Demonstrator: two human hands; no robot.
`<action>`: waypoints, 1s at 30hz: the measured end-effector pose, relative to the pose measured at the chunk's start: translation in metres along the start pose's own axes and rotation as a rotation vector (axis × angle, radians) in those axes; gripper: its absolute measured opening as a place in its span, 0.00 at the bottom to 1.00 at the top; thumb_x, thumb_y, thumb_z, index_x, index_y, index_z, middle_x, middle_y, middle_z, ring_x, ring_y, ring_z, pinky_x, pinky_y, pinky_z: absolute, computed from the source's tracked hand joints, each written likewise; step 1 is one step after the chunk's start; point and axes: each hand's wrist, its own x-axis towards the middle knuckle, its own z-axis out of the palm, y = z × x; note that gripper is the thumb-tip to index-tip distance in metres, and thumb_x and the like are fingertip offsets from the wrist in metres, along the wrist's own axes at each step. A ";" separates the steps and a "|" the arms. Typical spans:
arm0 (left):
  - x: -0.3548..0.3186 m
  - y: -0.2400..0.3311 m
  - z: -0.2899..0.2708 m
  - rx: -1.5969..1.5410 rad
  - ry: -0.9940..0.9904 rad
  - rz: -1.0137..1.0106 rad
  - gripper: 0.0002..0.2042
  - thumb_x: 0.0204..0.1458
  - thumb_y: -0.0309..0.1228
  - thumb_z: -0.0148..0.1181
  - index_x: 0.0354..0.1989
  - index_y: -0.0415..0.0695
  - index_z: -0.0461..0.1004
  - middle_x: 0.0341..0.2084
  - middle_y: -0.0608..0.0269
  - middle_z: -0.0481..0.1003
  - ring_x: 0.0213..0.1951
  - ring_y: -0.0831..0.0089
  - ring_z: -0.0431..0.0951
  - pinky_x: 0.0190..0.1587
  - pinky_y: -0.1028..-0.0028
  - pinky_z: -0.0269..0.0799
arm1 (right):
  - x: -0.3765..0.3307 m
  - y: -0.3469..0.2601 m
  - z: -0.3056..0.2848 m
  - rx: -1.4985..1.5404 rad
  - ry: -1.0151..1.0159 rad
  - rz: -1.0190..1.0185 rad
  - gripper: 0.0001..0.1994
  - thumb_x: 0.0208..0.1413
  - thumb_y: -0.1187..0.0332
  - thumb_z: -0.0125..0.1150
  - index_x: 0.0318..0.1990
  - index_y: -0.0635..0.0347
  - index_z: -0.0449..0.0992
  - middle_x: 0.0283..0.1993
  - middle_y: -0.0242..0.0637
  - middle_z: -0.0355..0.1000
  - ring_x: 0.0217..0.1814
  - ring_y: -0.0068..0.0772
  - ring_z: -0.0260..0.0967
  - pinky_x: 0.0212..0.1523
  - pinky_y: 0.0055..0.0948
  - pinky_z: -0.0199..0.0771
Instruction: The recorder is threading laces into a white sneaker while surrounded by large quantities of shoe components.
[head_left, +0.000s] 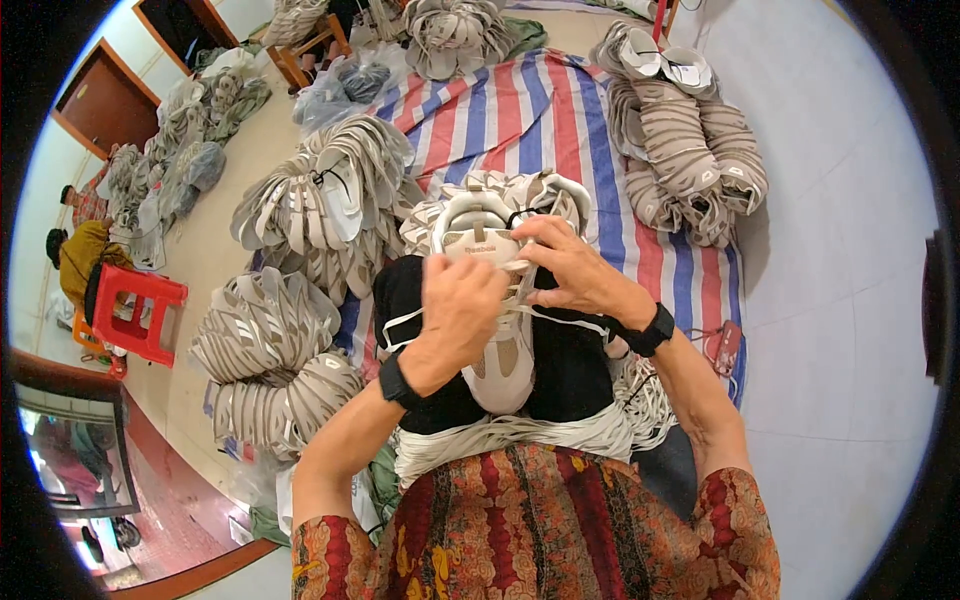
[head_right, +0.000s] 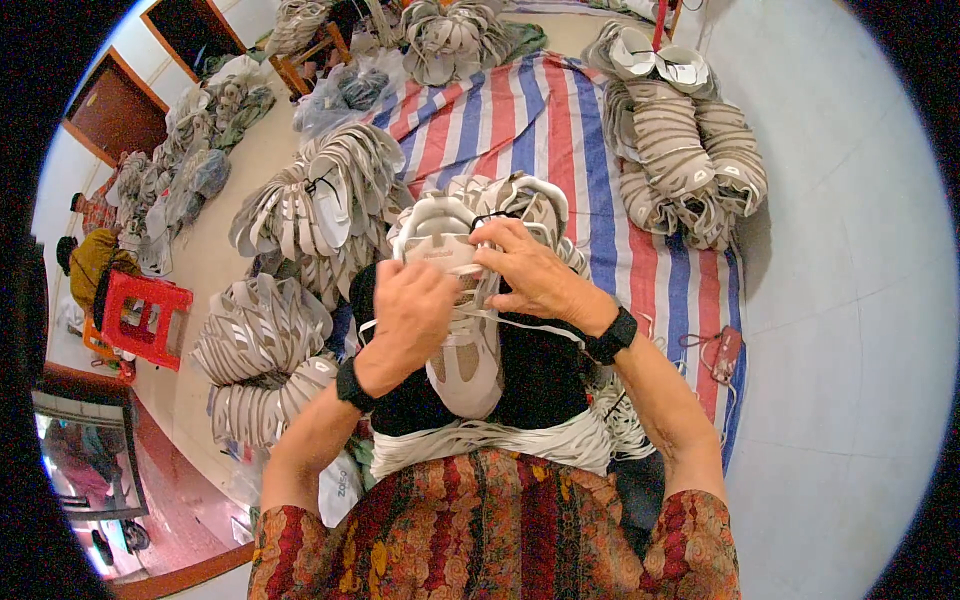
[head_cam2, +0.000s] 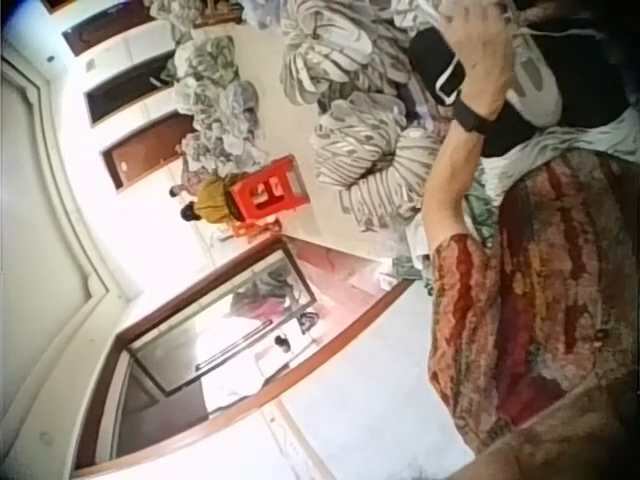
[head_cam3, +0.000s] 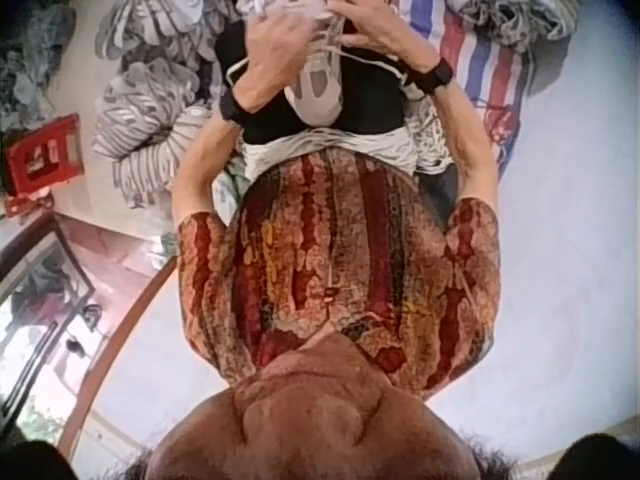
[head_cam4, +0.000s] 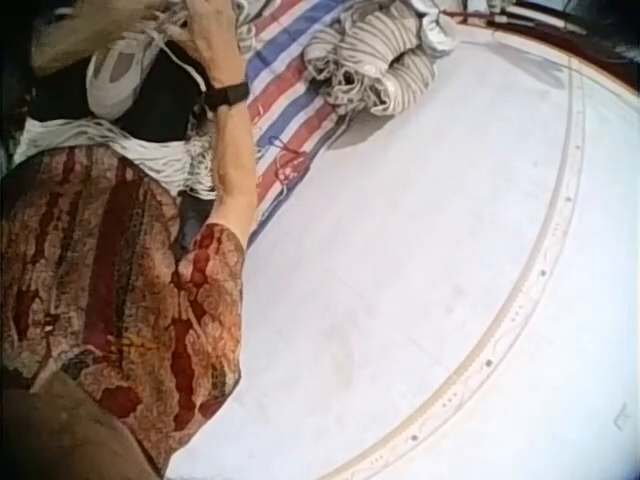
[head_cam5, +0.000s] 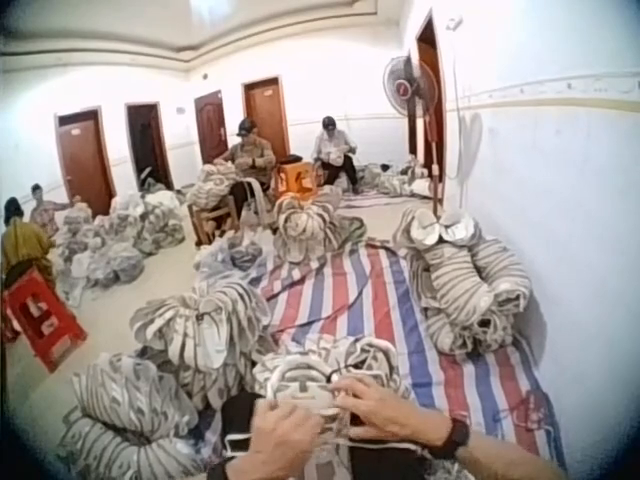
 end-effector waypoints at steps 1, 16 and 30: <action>-0.006 -0.003 -0.007 0.001 -0.010 -0.104 0.04 0.37 0.27 0.58 0.23 0.46 0.70 0.19 0.68 0.66 0.29 0.69 0.68 0.34 0.68 0.57 | -0.001 -0.003 0.001 0.054 -0.006 0.063 0.21 0.29 0.73 0.67 0.37 0.59 0.69 0.51 0.42 0.58 0.59 0.48 0.50 0.59 0.40 0.53; -0.023 -0.010 -0.013 -0.250 0.071 -0.187 0.05 0.37 0.26 0.61 0.23 0.45 0.71 0.20 0.66 0.69 0.30 0.66 0.68 0.37 0.69 0.58 | 0.005 -0.029 0.034 0.078 0.139 0.206 0.07 0.41 0.66 0.64 0.29 0.53 0.75 0.60 0.40 0.54 0.65 0.50 0.41 0.63 0.44 0.41; -0.023 -0.046 -0.006 -0.326 0.139 -0.325 0.20 0.41 0.25 0.59 0.47 0.39 0.68 0.44 0.50 0.69 0.46 0.59 0.69 0.49 0.69 0.63 | 0.006 -0.066 0.032 0.097 0.321 0.274 0.04 0.46 0.75 0.55 0.32 0.63 0.72 0.29 0.42 0.66 0.29 0.43 0.67 0.30 0.35 0.68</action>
